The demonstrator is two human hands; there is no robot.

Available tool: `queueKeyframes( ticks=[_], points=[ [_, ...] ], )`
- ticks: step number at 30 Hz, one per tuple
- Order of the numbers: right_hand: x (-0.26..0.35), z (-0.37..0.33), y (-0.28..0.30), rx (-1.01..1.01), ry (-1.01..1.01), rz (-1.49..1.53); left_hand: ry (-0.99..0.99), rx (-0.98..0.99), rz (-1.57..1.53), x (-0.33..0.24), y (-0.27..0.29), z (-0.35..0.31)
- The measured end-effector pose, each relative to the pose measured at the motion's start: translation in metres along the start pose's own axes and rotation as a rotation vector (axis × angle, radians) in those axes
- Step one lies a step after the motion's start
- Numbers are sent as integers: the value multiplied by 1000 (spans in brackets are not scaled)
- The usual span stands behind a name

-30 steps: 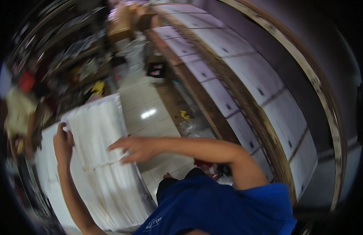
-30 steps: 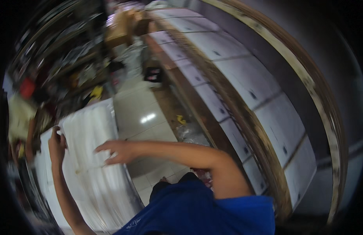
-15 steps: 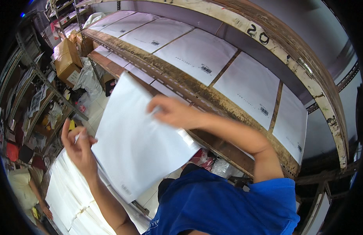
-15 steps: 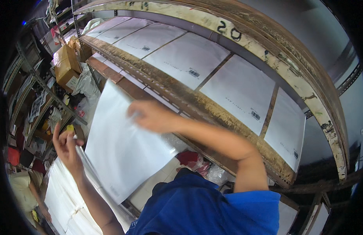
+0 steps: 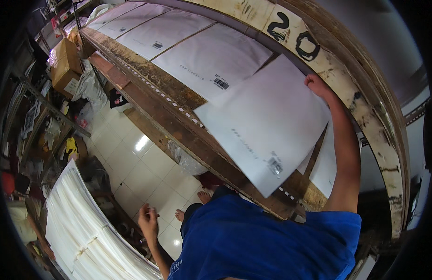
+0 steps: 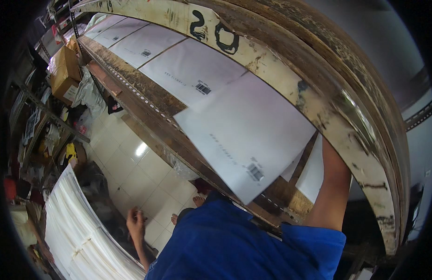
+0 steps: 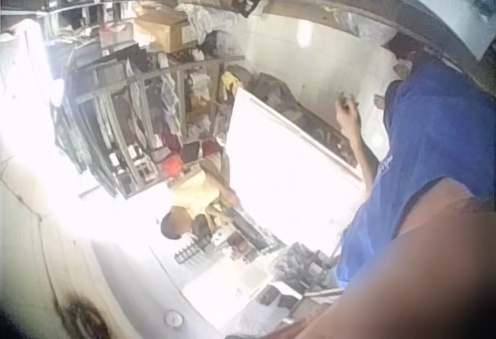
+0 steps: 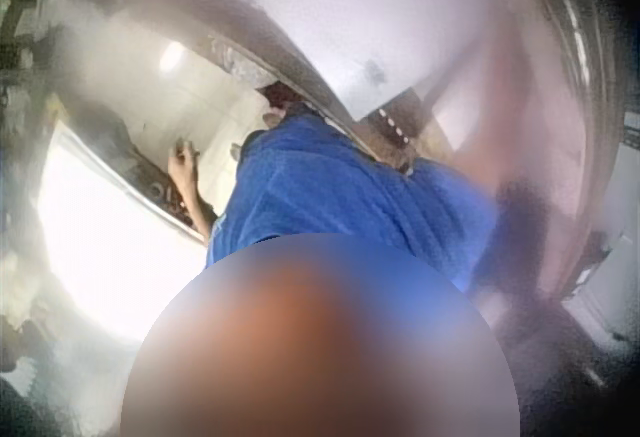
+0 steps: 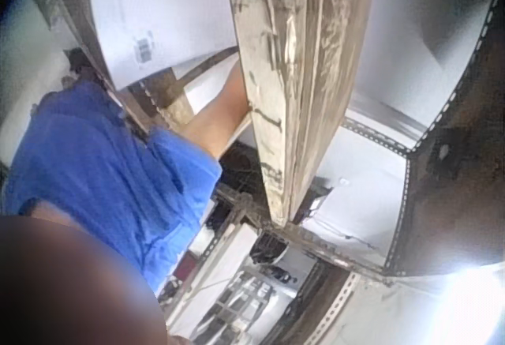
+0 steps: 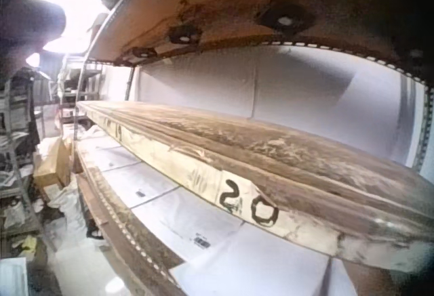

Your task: The person repeatedly picks up individual white sheets from a metal shelf and places them onto a growing stack on a nearby table. The person handles the sheets one at a time, moving between the shelf and the table throughout the clip.

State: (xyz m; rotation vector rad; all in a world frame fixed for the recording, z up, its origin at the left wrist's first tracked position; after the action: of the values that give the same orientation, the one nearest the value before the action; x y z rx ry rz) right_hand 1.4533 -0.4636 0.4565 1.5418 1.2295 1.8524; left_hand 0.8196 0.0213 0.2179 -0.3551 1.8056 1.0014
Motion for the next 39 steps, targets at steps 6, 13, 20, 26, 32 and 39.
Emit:
queueKeyframes(
  ticks=[6, 13, 20, 26, 32, 39],
  points=[
    [-18, 21, -3, -122, 27, -211, -37, 109, 415, -16, -36, -23],
    [-39, 49, 11, -193, 31, -317, -35, 57, 512, -9, -31, -27],
    [-37, 53, 3, -208, 29, -339, 5, 52, 445, -18, -35, -29],
    [-35, 55, -2, -219, 25, -344, -50, 49, 474, -20, -40, -29],
    [-35, 65, -7, -230, 45, -356, -44, 37, 475, -20, -39, -24],
    [-40, 113, -19, -247, 157, -441, -90, -62, 512, -10, -16, -27]
  ],
)
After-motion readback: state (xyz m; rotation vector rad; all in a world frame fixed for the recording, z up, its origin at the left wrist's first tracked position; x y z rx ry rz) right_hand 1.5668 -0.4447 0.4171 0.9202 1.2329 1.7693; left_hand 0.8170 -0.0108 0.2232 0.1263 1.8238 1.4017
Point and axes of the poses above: each hand's wrist, its own z-axis towards the middle knuckle, its own y-axis out of the back of the hand, x = y × z, the point moved 3 cm from there along z, towards the middle knuckle, and after that the axes turned 8 degrees about z, right-handed, at the moved point
